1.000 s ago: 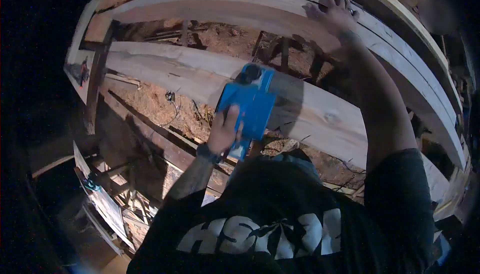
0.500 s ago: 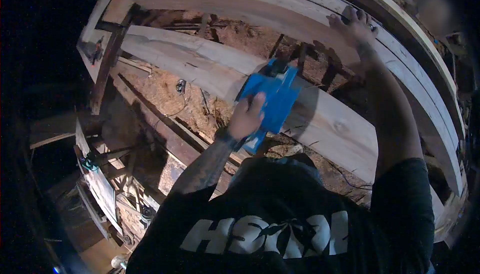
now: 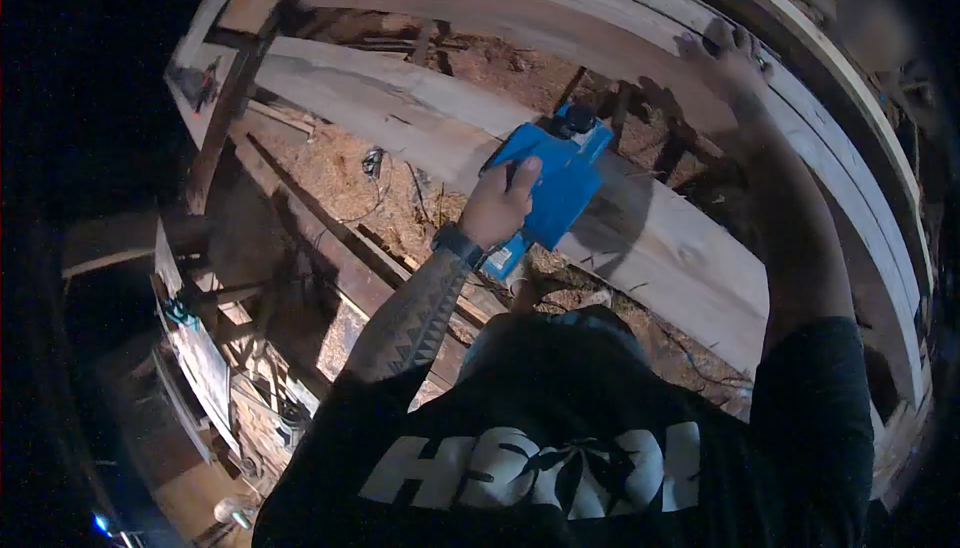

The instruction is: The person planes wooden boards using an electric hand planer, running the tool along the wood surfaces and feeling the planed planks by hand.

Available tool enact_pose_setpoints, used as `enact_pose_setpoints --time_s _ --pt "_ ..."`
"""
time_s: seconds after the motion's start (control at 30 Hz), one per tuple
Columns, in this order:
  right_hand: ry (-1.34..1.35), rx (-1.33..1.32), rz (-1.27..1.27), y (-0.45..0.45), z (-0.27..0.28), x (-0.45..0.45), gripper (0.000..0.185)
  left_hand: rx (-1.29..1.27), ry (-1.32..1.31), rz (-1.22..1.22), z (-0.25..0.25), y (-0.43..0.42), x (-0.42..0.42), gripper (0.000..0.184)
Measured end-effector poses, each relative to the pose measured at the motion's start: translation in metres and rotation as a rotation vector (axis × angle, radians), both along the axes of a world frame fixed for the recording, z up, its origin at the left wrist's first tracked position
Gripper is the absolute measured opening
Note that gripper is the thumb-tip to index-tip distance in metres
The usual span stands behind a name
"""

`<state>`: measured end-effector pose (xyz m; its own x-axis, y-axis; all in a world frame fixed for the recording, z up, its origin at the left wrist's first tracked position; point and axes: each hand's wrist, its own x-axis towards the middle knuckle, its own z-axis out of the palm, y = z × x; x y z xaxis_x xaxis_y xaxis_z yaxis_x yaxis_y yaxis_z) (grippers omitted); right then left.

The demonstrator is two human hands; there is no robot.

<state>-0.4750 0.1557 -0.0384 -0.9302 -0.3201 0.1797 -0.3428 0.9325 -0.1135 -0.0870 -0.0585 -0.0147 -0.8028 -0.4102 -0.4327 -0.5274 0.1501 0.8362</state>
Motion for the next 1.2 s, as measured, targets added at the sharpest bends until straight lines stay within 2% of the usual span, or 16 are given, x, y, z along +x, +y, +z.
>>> enact_pose_setpoints --time_s 0.17,0.23,0.37,0.43,0.5,0.57,0.67,0.73,0.83,1.03,1.13,1.2 --pt "-0.027 -0.031 0.010 0.003 -0.001 0.000 0.098 0.033 0.112 0.103 -0.012 -0.026 0.057 0.052" --pt "0.026 -0.005 -0.015 0.006 -0.004 -0.001 0.099 0.071 0.037 0.221 -0.004 -0.033 0.072 0.055" --pt "-0.045 0.058 -0.003 -0.003 0.016 0.009 0.102 0.001 0.052 0.091 -0.013 -0.053 0.030 0.056" --pt "-0.005 0.030 -0.018 -0.004 0.006 0.004 0.102 -0.076 0.059 0.065 -0.025 -0.056 -0.006 0.057" --pt "-0.003 0.007 -0.014 0.002 0.000 0.000 0.101 -0.047 0.034 0.048 -0.021 -0.056 -0.023 0.058" --pt "-0.039 -0.007 0.019 0.005 0.001 -0.006 0.100 0.091 -0.021 0.049 0.001 -0.054 -0.032 0.058" --pt "0.023 -0.030 0.022 0.004 -0.004 -0.004 0.100 0.125 0.093 0.115 -0.009 -0.053 0.003 0.057" --pt "0.018 0.004 0.027 0.001 0.002 -0.001 0.099 0.091 0.100 0.089 -0.007 -0.055 0.041 0.054" --pt "0.014 0.024 -0.013 0.004 0.004 0.001 0.099 0.081 0.035 0.189 -0.006 -0.055 0.065 0.053" --pt "0.031 0.007 -0.028 -0.001 -0.001 -0.004 0.099 0.096 0.064 0.098 -0.007 -0.065 -0.014 0.053" --pt "0.008 -0.012 -0.023 0.004 -0.005 -0.007 0.095 0.095 0.047 0.132 0.003 -0.066 -0.027 0.053" --pt "0.015 -0.030 -0.012 0.001 -0.007 -0.012 0.094 0.083 0.031 0.095 -0.002 -0.076 -0.005 0.051"
